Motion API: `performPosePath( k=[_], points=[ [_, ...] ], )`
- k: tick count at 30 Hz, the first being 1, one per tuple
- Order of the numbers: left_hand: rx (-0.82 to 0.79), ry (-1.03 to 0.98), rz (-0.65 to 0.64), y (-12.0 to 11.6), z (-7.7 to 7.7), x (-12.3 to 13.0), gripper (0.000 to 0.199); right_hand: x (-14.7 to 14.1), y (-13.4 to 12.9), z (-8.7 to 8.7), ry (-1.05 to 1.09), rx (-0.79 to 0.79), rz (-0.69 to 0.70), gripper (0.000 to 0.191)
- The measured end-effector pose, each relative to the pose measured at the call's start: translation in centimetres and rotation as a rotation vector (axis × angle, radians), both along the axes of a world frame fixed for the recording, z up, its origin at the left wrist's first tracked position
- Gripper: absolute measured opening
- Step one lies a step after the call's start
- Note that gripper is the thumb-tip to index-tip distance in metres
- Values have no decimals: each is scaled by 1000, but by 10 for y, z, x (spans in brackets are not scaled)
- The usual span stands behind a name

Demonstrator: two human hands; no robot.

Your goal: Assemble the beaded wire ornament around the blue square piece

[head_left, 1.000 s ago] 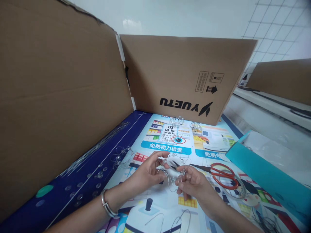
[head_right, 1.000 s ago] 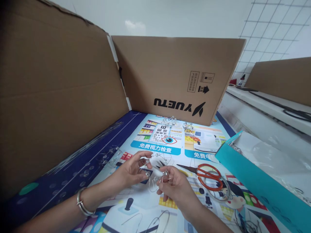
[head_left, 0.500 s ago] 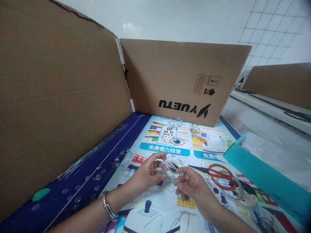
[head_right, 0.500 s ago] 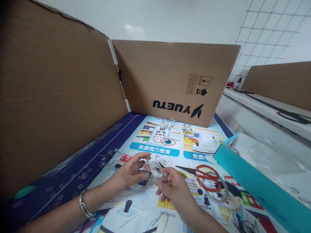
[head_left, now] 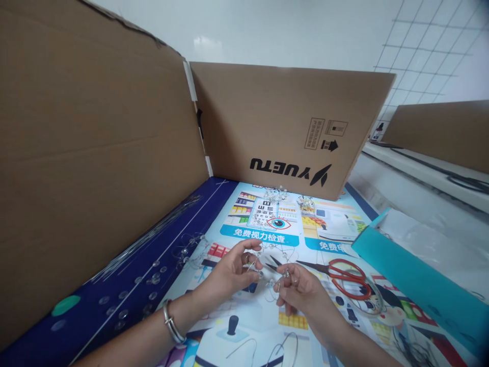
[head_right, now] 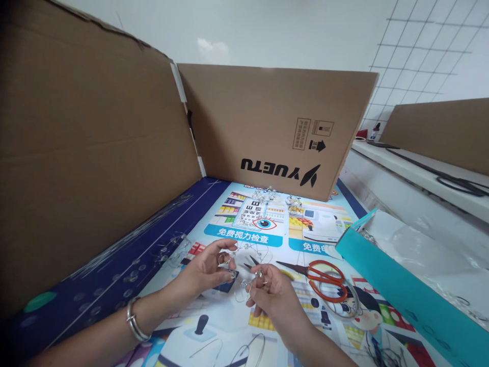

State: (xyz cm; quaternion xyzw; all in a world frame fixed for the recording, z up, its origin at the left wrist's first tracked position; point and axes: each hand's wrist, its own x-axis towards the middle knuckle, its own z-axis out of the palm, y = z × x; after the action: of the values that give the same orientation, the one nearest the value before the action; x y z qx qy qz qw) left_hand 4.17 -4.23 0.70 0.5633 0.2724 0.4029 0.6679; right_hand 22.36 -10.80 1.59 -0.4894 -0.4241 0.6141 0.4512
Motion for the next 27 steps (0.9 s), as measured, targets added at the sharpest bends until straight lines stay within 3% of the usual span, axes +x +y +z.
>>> performPosePath(
  k=[27],
  points=[
    [34,25,6,3,-5,-4,49,-3,1,-10,-68,43,-39,38]
  ],
)
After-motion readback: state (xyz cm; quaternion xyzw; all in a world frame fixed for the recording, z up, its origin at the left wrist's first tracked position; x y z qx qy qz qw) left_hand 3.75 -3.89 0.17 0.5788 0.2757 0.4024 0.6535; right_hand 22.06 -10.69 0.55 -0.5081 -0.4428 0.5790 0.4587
